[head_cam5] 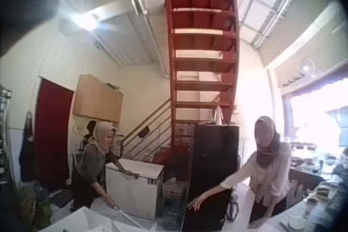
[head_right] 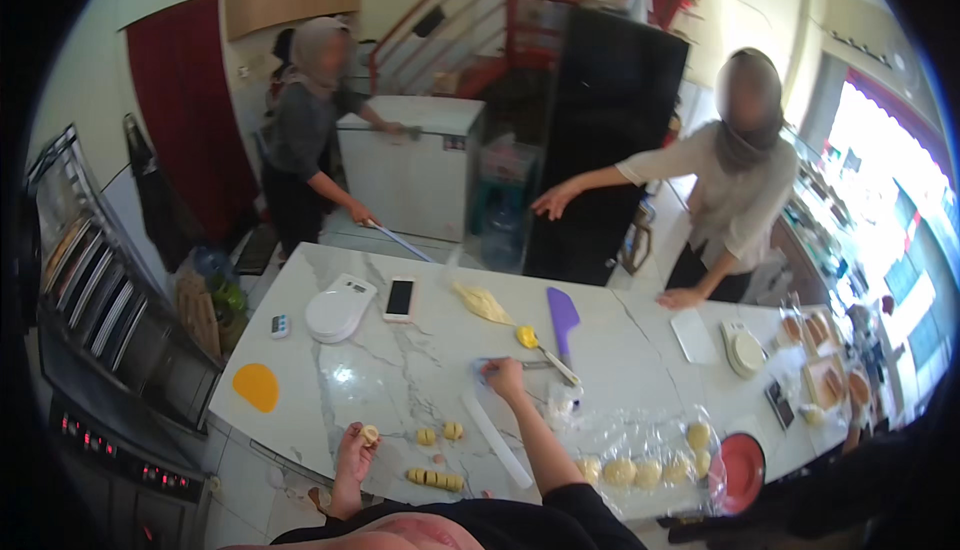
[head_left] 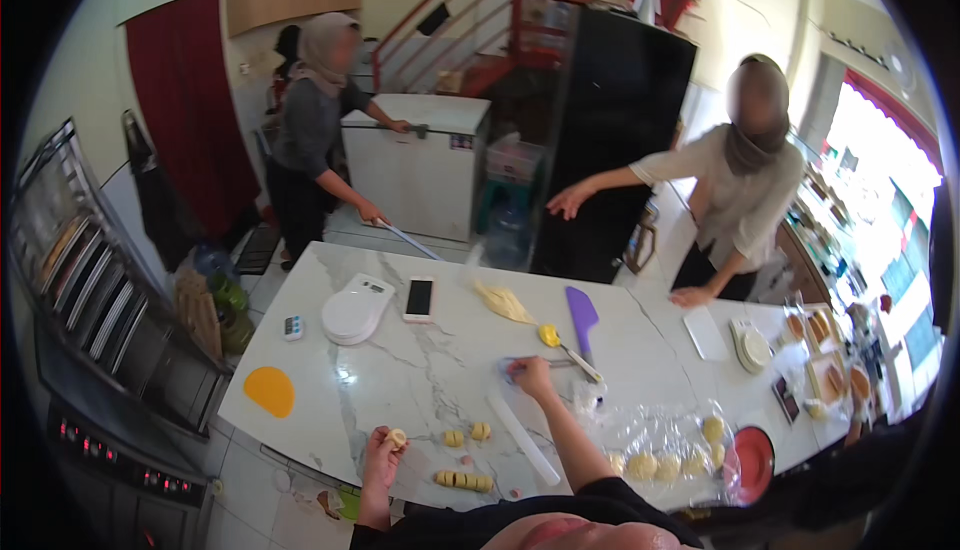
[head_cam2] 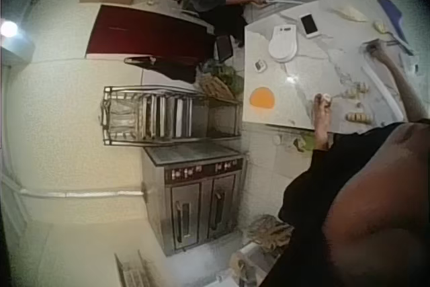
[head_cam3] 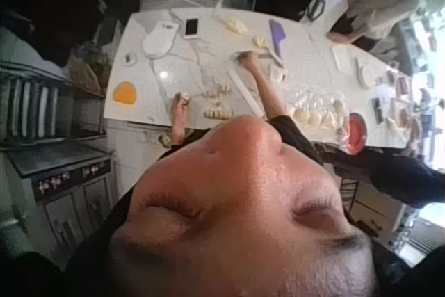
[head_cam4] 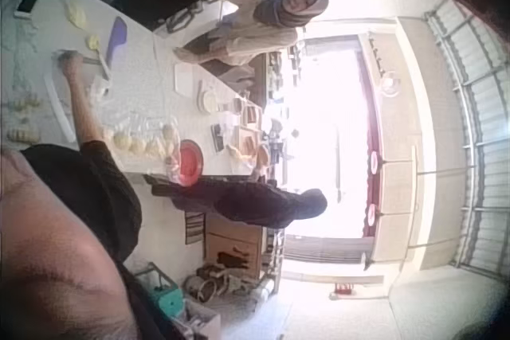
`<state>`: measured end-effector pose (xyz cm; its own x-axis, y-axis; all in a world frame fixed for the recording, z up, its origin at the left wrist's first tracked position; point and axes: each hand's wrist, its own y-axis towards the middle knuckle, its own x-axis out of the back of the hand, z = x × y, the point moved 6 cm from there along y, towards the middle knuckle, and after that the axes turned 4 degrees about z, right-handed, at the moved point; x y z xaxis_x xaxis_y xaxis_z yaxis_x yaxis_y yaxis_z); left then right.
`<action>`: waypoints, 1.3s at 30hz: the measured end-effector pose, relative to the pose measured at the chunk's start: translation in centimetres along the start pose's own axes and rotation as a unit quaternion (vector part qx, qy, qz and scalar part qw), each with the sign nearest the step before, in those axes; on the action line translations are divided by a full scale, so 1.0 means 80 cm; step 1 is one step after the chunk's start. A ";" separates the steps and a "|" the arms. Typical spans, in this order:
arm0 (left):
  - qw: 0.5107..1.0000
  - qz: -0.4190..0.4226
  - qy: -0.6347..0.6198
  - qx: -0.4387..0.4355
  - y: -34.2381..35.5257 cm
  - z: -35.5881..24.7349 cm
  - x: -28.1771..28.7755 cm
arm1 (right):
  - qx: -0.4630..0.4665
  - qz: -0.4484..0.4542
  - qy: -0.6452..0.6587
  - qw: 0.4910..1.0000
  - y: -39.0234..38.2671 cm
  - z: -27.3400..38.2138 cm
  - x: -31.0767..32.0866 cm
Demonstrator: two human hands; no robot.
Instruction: The person flattens dough on the counter with a rolling pin, wraps sausages in the dough, and cuts the rolled dough using scissors before shaping it by hand.
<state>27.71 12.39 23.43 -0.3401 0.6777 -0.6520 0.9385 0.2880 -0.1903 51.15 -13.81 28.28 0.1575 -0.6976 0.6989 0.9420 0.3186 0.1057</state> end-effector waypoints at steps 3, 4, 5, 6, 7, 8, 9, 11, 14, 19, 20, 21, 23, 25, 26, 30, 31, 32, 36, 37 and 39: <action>0.999 -0.015 -0.027 0.016 0.011 -0.009 -0.015 | -0.026 -0.066 0.009 0.997 0.029 -0.006 -0.011; 0.999 -0.022 -0.038 -0.008 0.009 -0.014 -0.017 | -0.017 -0.087 -0.029 0.996 0.036 0.000 -0.012; 0.999 -0.027 -0.032 0.017 0.002 -0.015 -0.023 | -0.032 -0.088 -0.004 0.996 0.043 0.007 -0.009; 0.999 -0.026 -0.023 0.002 -0.005 -0.027 -0.035 | -0.042 -0.090 0.020 0.995 0.041 0.011 -0.008; 0.999 -0.014 -0.017 -0.024 0.005 -0.036 -0.049 | -0.052 -0.097 0.019 0.994 0.041 0.007 -0.004; 1.000 -0.007 -0.016 -0.016 0.008 -0.032 -0.052 | -0.050 -0.106 0.033 0.993 0.041 0.005 0.001; 1.000 -0.001 -0.029 0.000 0.007 -0.025 -0.050 | -0.046 -0.115 0.047 0.991 0.042 0.005 0.007; 0.999 0.008 -0.040 0.020 0.002 -0.016 -0.041 | -0.056 -0.130 0.038 0.989 0.041 -0.005 0.008; 0.970 0.025 -0.239 0.024 0.000 -0.004 -0.026 | -0.087 -0.120 0.034 0.988 0.040 -0.002 0.005; 0.915 0.138 -0.379 0.005 0.002 -0.011 -0.047 | -0.094 -0.110 0.021 0.989 0.048 0.000 0.007; 0.915 0.137 -0.379 0.004 0.001 -0.012 -0.048 | -0.096 -0.102 -0.009 0.990 0.049 0.004 0.007; 0.922 0.132 -0.363 0.009 0.000 -0.012 -0.050 | -0.097 -0.094 -0.038 0.990 0.049 0.007 0.007; 0.929 0.124 -0.348 0.013 -0.005 -0.012 -0.046 | -0.081 -0.085 -0.035 0.993 0.042 0.018 0.011; 0.952 0.069 -0.298 0.030 -0.006 -0.007 -0.037 | -0.065 -0.079 -0.031 0.994 0.033 0.030 0.013; 0.952 0.069 -0.298 0.030 -0.008 -0.008 -0.037 | -0.037 -0.102 0.008 0.994 0.027 0.039 0.018; 0.984 0.039 -0.174 0.012 -0.016 -0.013 -0.034 | 0.080 -0.121 0.145 0.979 -0.006 0.101 0.031; 0.989 0.036 -0.140 0.004 -0.017 -0.017 -0.034 | 0.099 -0.081 0.179 0.975 -0.020 0.125 0.026; 0.990 0.033 -0.140 0.003 -0.017 -0.019 -0.036 | 0.118 -0.040 0.214 0.969 -0.037 0.147 0.016; 0.998 0.048 0.029 -0.011 -0.031 -0.025 -0.066 | 0.119 0.224 0.246 0.935 -0.123 0.221 -0.046; 0.994 0.052 0.088 -0.024 -0.037 -0.025 -0.071 | 0.123 0.234 0.249 0.932 -0.137 0.224 -0.059; 0.984 0.055 0.164 -0.033 -0.045 -0.026 -0.076 | 0.106 0.279 0.260 0.918 -0.159 0.222 -0.088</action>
<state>26.27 8.64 29.61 -0.2471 0.8865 -0.3911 0.9686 0.2367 -0.0756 32.83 -1.59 34.59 0.7700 -0.5826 0.2602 0.6016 0.7988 0.0081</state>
